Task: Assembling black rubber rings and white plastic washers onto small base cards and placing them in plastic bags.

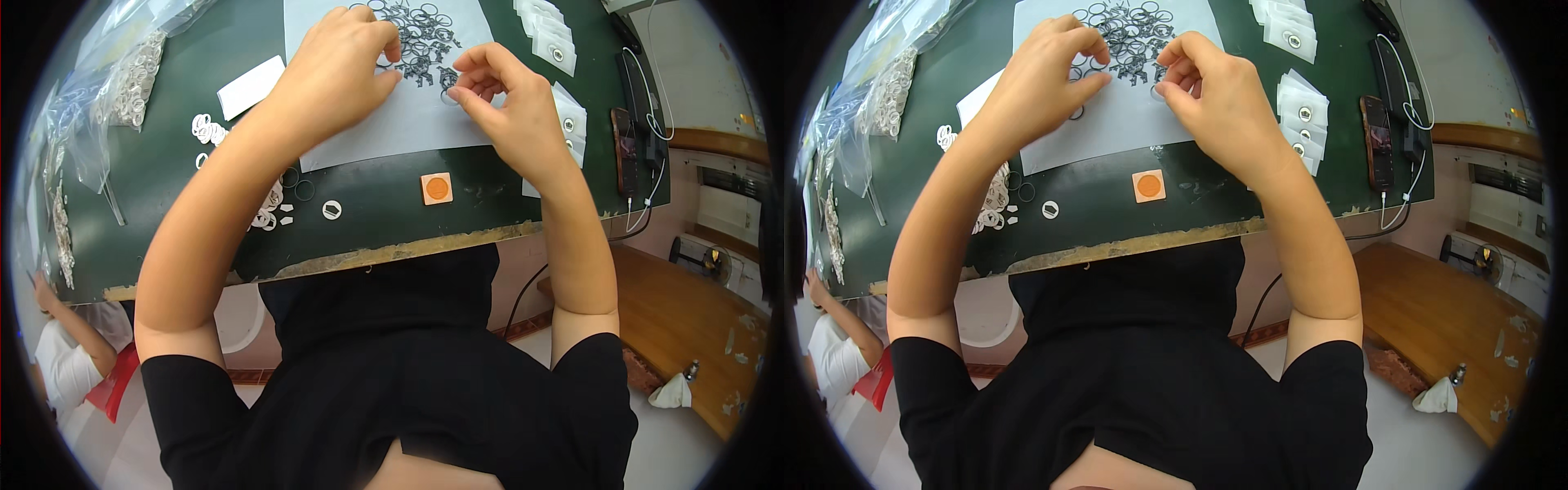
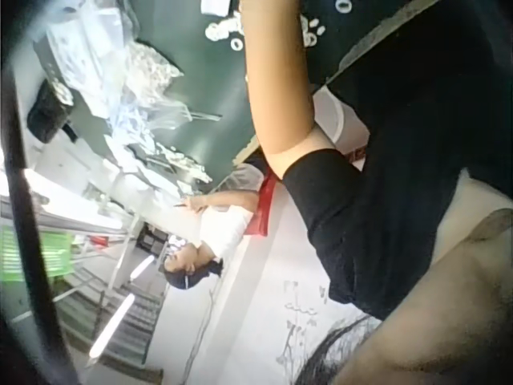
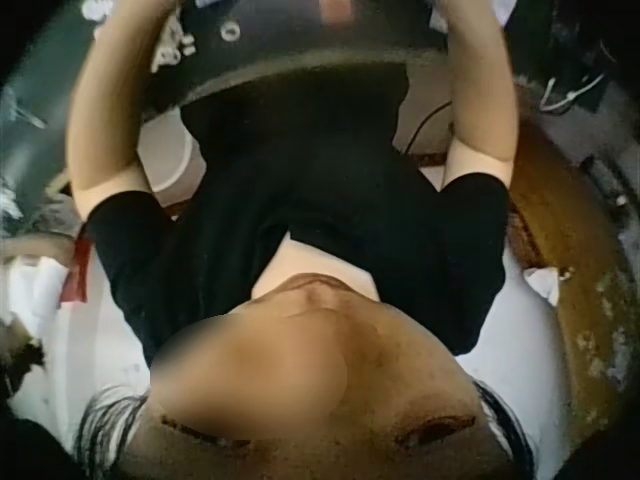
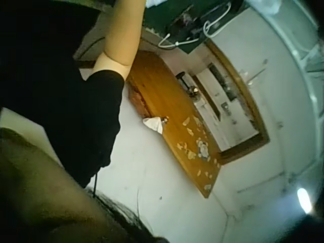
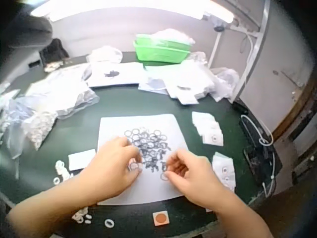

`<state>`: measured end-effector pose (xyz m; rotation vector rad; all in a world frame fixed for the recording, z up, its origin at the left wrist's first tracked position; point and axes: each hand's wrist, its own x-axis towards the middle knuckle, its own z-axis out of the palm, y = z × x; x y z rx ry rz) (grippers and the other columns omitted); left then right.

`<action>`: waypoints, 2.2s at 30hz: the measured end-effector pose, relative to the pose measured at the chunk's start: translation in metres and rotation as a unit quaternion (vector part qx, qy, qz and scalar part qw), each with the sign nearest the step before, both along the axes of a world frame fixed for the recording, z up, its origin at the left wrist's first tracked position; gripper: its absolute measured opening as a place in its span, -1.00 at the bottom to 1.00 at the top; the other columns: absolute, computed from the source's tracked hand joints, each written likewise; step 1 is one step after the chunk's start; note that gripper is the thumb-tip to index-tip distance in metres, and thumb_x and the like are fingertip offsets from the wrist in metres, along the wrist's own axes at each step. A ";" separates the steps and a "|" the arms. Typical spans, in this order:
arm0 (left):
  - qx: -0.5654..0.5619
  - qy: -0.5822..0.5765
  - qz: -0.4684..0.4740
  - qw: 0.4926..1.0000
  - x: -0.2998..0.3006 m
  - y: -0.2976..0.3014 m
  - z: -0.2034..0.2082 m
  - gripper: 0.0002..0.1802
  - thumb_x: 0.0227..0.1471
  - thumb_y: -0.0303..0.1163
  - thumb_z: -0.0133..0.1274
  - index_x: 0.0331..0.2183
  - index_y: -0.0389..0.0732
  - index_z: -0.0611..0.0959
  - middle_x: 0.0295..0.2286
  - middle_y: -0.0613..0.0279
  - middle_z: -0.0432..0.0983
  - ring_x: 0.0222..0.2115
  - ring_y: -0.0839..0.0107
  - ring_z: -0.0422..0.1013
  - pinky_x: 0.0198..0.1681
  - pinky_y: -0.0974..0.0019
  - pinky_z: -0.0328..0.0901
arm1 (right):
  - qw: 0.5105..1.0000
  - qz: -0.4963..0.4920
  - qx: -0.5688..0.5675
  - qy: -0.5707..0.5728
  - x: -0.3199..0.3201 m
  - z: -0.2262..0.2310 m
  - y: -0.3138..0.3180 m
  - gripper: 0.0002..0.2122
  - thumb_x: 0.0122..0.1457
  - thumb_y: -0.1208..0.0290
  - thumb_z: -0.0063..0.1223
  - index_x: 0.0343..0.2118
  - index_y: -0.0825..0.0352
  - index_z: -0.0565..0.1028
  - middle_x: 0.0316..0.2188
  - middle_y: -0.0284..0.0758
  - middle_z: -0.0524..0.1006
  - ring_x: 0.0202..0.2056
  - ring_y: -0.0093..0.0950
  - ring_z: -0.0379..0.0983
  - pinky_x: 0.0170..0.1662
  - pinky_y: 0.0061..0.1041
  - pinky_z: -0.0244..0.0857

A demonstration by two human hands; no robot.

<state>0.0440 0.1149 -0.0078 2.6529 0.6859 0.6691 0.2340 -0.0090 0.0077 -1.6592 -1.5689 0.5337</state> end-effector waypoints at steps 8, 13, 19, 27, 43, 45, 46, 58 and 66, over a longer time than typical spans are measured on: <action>-0.582 0.368 0.108 0.718 0.072 0.062 0.058 -0.84 -0.05 -0.39 0.22 -0.46 -0.32 0.71 -0.47 -0.16 0.59 -0.31 -0.06 0.54 -0.16 0.04 0.42 | 0.973 0.085 0.137 -0.165 -0.029 -0.007 -0.055 -0.75 -0.02 0.67 0.25 -0.23 0.36 0.54 -0.51 -0.33 0.54 -0.41 -0.35 0.43 -0.32 -0.38 0.33; -0.163 0.147 0.002 0.976 0.034 0.018 0.005 -0.86 -0.04 -0.45 0.18 -0.44 -0.34 0.70 -0.49 -0.17 0.61 -0.36 -0.08 0.56 -0.20 0.02 0.44 | 0.970 0.089 0.157 -0.163 -0.039 -0.016 -0.074 -0.77 -0.01 0.66 0.26 -0.24 0.36 0.56 -0.48 -0.45 0.57 -0.41 -0.44 0.43 -0.33 -0.45 0.26; -0.202 0.009 -0.008 0.979 -0.005 -0.032 0.034 -0.76 0.05 -0.43 0.17 -0.19 -0.25 0.67 -0.35 0.00 0.56 -0.26 0.16 0.49 -0.12 0.25 0.36 | 0.969 0.089 0.158 -0.166 -0.036 -0.019 -0.077 -0.78 -0.01 0.63 0.29 -0.26 0.35 0.57 -0.48 -0.44 0.57 -0.40 -0.41 0.45 -0.31 -0.42 0.25; -0.481 -0.201 0.055 0.851 -0.050 -0.095 0.021 -0.79 0.22 -0.48 0.13 -0.12 -0.36 0.66 -0.32 0.25 0.62 -0.34 0.59 0.46 -0.24 0.52 0.32 | 0.971 0.061 0.139 -0.184 -0.038 -0.021 -0.085 -0.76 -0.05 0.57 0.35 -0.27 0.33 0.60 -0.26 -0.32 0.53 -0.21 -0.28 0.43 -0.17 -0.35 0.32; -0.775 -0.397 0.040 0.489 -0.032 -0.152 0.001 -0.81 0.23 -0.47 0.13 -0.13 -0.30 0.65 -0.30 0.24 0.57 -0.32 0.48 0.41 -0.15 0.35 0.35 | 0.926 -0.068 -0.005 0.372 -0.075 0.001 -0.102 -0.91 0.22 0.64 0.18 -0.23 0.45 0.51 -0.26 -0.34 0.51 -0.35 -0.64 0.48 -0.16 -0.62 0.40; -0.781 -0.392 0.026 0.485 -0.032 -0.151 -0.001 -0.76 0.24 -0.49 0.12 -0.06 -0.32 0.64 -0.25 0.19 0.60 -0.30 0.46 0.44 -0.13 0.34 0.37 | 0.909 -0.068 -0.006 0.411 -0.076 0.001 -0.099 -0.92 0.25 0.62 0.16 -0.23 0.44 0.51 -0.29 -0.36 0.52 -0.37 -0.65 0.48 -0.19 -0.63 0.40; -0.781 -0.392 0.028 0.486 -0.032 -0.149 0.001 -0.76 0.24 -0.49 0.12 -0.06 -0.32 0.64 -0.25 0.19 0.60 -0.30 0.46 0.44 -0.13 0.34 0.37 | 0.892 -0.067 -0.009 0.448 -0.075 0.002 -0.098 -0.93 0.27 0.60 0.14 -0.22 0.44 0.50 -0.33 -0.37 0.53 -0.39 -0.67 0.48 -0.22 -0.65 0.40; -0.040 -0.070 0.029 0.996 -0.051 -0.132 0.011 -0.70 -0.14 -0.68 0.25 -0.26 -0.24 0.73 -0.24 0.11 0.55 -0.19 0.13 0.44 -0.13 0.19 0.35 | 0.936 -0.111 -0.214 0.257 -0.047 -0.004 -0.089 -0.86 0.23 0.46 0.17 -0.38 0.44 0.55 -0.59 -0.47 0.49 -0.58 -0.75 0.28 -0.52 -0.68 0.16; -0.032 -0.163 -0.073 0.983 -0.049 -0.152 -0.004 -0.64 -0.29 -0.66 0.30 -0.29 -0.31 0.70 -0.28 0.10 0.54 -0.30 0.08 0.46 -0.26 0.16 0.38 | 0.959 -0.110 -0.168 0.199 -0.052 -0.017 -0.083 -0.87 0.26 0.46 0.16 -0.36 0.43 0.54 -0.64 -0.51 0.46 -0.70 -0.81 0.27 -0.67 -0.75 0.12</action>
